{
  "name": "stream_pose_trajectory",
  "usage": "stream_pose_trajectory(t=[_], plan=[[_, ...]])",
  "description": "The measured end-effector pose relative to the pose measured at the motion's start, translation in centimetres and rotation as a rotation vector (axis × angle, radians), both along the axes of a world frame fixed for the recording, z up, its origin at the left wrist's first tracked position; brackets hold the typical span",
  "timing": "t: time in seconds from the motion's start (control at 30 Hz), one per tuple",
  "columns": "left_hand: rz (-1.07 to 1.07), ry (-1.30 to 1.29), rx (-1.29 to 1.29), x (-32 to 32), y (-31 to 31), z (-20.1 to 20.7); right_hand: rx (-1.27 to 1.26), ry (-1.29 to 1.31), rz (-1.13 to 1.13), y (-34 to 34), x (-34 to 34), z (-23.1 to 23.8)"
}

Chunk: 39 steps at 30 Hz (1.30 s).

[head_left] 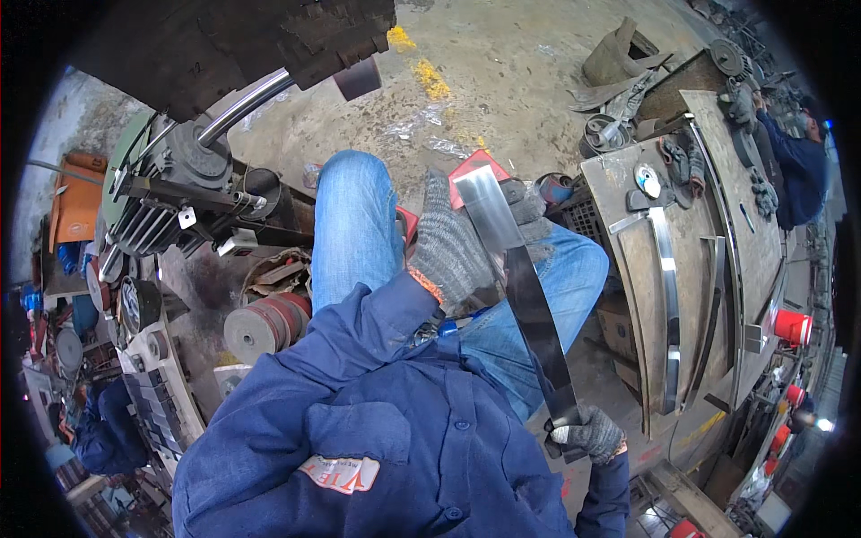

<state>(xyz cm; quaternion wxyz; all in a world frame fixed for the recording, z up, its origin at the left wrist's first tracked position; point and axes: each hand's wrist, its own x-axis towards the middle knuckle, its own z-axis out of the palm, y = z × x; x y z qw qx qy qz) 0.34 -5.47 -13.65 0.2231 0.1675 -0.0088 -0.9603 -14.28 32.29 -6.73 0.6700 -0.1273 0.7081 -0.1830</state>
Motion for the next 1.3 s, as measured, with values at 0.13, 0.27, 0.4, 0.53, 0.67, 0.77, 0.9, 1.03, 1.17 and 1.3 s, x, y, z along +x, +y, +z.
stream_pose_trajectory(t=[0.13, 0.27, 0.4, 0.53, 0.67, 0.77, 0.9, 1.03, 1.17, 1.3], plan=[[0.007, 0.020, -0.038, 0.2, 0.2, 1.4, -0.054, -0.050, -0.038, 0.6, 0.2, -0.6], [0.016, 0.027, -0.065, 0.9, -0.2, 1.8, 0.002, -0.107, -0.095, -0.2, 0.3, -0.1], [0.043, 0.023, 0.036, 1.0, -1.0, 0.3, -0.054, -0.145, -0.081, -0.4, 0.4, -0.1], [0.095, 0.011, 0.040, 1.0, -1.2, 0.0, -0.061, -0.071, 0.013, -1.4, 0.4, 0.7], [0.100, -0.022, 0.018, 1.0, -1.4, 0.7, -0.026, -0.066, -0.009, -1.5, 0.5, 0.8], [0.118, -0.052, -0.001, 1.4, -1.6, 1.4, 0.001, -0.055, 0.006, -1.5, 0.4, 0.4], [0.151, -0.086, -0.030, 2.0, -1.9, 2.2, -0.014, -0.133, -0.008, -3.4, 0.4, 1.5], [0.208, -0.259, -0.050, -1.3, -0.8, 1.2, -0.006, -0.157, -0.054, -5.4, 0.7, 3.8], [0.001, 0.100, 0.023, -4.7, 0.6, 6.4, -0.332, -0.031, 0.132, -8.7, -0.8, 2.4], [-0.267, 0.248, -0.093, -8.0, 1.0, 10.6, -0.552, 0.111, -0.141, -16.2, -2.4, 8.9]])
